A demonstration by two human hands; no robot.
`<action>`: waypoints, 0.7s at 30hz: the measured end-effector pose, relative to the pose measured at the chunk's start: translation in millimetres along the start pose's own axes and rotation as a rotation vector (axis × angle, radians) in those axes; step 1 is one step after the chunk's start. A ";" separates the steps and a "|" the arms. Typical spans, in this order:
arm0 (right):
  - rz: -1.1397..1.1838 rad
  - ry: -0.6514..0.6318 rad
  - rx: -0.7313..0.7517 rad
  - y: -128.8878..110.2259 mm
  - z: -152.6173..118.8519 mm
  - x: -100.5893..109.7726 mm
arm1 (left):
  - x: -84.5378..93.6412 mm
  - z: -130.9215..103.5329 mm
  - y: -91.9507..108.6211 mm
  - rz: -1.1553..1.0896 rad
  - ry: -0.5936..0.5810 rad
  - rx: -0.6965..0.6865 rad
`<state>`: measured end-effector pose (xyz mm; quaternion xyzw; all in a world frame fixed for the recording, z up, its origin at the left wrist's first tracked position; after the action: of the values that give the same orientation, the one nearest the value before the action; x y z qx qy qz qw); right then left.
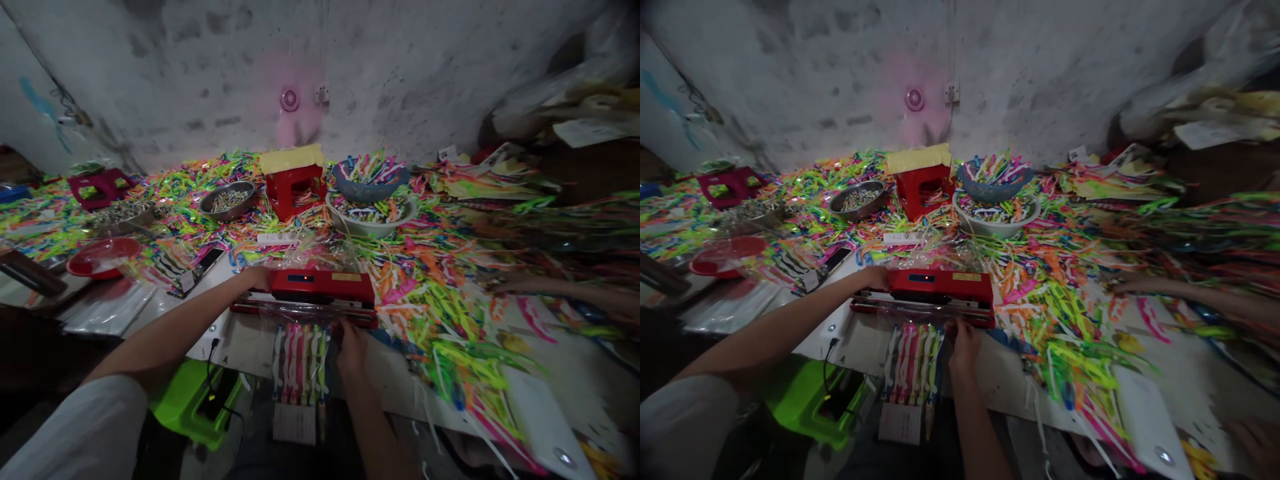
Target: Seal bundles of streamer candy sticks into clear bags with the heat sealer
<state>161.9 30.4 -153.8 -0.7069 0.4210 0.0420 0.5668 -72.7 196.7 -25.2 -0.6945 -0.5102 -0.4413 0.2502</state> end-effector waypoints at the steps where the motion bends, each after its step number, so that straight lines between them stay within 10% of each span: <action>1: 0.001 -0.004 -0.002 0.1 0.2 0.7 | 0.9 -2.3 -2.7 -0.059 0.048 0.006; 8: -0.218 -0.142 -0.007 -18.2 2.1 14.3 | -22.7 -16.0 -15.8 -0.491 0.364 0.051; 12: -0.684 -0.117 0.296 -65.6 5.3 14.6 | -40.4 -13.2 -13.2 -0.664 0.513 0.116; 16: -1.173 -0.302 0.609 -105.3 24.7 -28.1 | -38.4 -10.3 -11.2 -0.736 0.611 0.140; 21: -1.324 -0.511 0.408 -110.9 71.8 -74.8 | -30.1 -13.5 -10.4 -0.785 0.639 0.079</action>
<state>215.2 131.8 -54.2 -0.6615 -0.2397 -0.2247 0.6741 -89.9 174.9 -45.8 -0.2708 -0.6469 -0.6730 0.2351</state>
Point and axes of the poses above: each hand's wrist, its own z-axis towards the middle knuckle, its own x-axis out of the back of the hand, y = z × x, the point moved 3 cm from there along z, towards the middle knuckle, and after that the axes turned 10 degrees about -y, right-handed, at the moved point
